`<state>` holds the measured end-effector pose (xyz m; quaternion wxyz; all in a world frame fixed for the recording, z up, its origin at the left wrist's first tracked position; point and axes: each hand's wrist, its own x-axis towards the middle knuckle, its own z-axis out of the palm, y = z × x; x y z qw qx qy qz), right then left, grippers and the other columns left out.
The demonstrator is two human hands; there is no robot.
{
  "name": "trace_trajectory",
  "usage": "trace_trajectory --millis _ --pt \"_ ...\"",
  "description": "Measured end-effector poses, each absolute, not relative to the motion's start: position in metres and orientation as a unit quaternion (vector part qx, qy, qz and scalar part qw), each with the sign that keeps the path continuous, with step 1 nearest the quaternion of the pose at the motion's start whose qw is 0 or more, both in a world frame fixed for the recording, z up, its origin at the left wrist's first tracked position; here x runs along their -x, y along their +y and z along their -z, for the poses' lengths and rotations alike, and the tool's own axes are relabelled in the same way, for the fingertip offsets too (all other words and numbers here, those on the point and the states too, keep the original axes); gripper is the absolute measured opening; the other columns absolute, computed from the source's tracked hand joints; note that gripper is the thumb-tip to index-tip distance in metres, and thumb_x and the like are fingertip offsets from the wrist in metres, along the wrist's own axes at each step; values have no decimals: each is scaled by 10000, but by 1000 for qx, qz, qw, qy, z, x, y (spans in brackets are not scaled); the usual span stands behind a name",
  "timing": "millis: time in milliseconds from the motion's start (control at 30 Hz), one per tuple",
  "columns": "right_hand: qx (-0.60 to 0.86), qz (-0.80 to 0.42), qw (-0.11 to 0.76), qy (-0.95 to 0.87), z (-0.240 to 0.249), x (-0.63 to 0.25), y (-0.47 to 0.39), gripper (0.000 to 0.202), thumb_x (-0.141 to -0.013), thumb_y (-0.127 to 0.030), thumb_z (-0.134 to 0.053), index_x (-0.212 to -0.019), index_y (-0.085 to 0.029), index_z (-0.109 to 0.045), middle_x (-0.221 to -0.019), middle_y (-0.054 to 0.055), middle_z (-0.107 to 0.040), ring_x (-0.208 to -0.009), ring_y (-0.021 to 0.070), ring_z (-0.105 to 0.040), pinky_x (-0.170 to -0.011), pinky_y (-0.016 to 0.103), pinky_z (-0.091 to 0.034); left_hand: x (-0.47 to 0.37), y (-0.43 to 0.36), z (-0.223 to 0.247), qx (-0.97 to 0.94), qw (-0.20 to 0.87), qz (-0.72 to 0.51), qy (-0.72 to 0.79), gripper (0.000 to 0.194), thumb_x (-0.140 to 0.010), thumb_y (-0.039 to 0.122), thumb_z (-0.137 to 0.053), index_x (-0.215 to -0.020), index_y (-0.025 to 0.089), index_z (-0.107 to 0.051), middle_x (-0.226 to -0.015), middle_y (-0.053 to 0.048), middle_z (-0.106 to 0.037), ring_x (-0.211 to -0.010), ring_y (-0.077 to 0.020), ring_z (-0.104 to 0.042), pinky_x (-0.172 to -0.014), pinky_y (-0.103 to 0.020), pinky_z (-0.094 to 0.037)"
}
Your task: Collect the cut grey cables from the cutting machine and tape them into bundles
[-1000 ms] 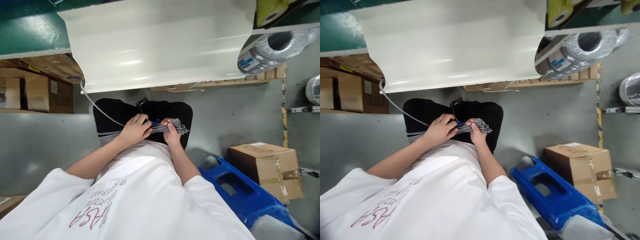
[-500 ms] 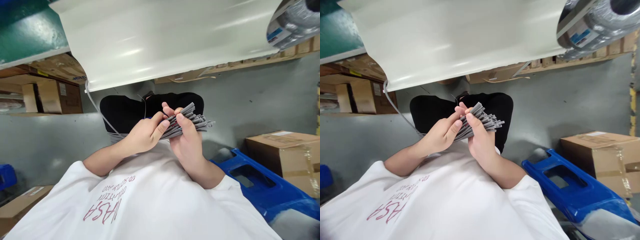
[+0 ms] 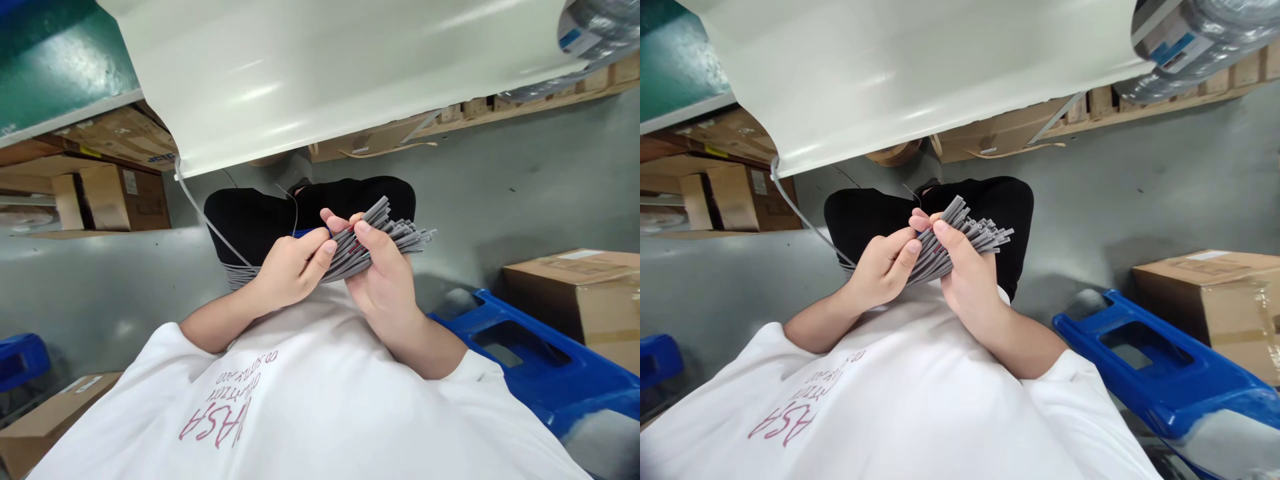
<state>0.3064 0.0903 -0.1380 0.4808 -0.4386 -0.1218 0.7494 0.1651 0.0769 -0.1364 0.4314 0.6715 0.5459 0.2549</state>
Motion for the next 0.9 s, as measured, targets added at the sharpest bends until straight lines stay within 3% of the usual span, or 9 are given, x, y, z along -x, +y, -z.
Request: trace_trajectory --millis 367,700,833,900 --pt "433 -753 483 -111 143 -306 91 182 -751 -370 -753 -871 -259 -674 -905 -18 -762 -1131 240 -652 -1010 440 -511 -165 79 141 -671 421 -249 557 320 -971 349 -410 -693 194 -380 -545 72 -329 -464 -45 -300 -459 -217 -227" --pt "450 -752 473 -90 152 -306 92 199 -740 -372 -755 -870 -250 -666 -900 -12 -757 -996 224 -701 -910 398 -568 -164 83 145 -669 432 -226 561 351 -979 368 -368 -692 184 -450 -542 64 -353 -472 -54 -318 -481 -228 -239" --pt "454 -748 474 -103 153 -305 95 168 -745 -349 -743 -845 -244 -657 -873 -14 -737 -1047 223 -684 -944 390 -551 -160 89 148 -659 451 -218 561 327 -972 411 -366 -811 186 -538 -626 46 -484 -532 -70 -422 -525 -216 -323" --pt "455 -741 475 -134 143 -303 90 127 -748 -331 -734 -787 -247 -647 -827 -23 -717 -1052 216 -683 -932 361 -558 -156 85 140 -650 497 -215 533 283 -923 466 -467 -965 202 -559 -792 23 -597 -639 -90 -529 -604 -218 -416"
